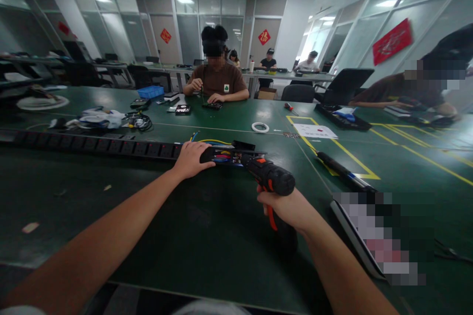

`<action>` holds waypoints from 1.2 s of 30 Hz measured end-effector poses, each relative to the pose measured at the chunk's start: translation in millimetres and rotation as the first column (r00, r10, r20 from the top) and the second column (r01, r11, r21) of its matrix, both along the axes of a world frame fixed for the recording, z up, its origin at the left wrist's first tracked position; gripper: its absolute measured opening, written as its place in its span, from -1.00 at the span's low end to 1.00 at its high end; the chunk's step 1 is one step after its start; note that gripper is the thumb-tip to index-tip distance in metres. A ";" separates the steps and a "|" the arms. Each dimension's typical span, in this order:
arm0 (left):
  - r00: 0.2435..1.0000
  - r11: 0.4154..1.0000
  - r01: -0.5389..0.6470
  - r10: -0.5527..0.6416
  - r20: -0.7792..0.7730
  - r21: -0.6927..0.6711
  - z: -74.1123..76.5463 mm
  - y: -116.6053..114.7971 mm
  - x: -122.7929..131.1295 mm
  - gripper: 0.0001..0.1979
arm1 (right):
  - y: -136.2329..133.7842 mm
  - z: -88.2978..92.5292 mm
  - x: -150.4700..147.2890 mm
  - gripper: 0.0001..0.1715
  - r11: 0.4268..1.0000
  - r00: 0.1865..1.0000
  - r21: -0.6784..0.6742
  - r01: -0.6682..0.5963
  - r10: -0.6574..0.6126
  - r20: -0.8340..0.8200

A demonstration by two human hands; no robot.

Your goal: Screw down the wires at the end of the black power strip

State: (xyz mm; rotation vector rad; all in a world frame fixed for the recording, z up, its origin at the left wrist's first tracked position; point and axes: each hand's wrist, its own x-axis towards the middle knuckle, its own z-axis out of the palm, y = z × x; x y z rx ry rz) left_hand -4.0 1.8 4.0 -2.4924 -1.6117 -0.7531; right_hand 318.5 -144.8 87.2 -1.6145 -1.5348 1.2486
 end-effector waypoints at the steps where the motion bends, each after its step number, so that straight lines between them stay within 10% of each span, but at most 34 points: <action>1: 1.000 1.000 -0.001 0.001 0.001 0.000 0.0 -0.1 -0.1 -0.33 | 0.0 -0.4 0.0 -0.69 1.000 1.000 0.005 -0.002 0.002 -0.002; 36: 1.000 1.000 -0.006 0.007 -0.007 0.030 -2.4 0.6 -1.5 -0.34 | 1.3 -3.6 1.7 -0.66 1.000 0.998 -0.013 0.019 -0.020 -0.054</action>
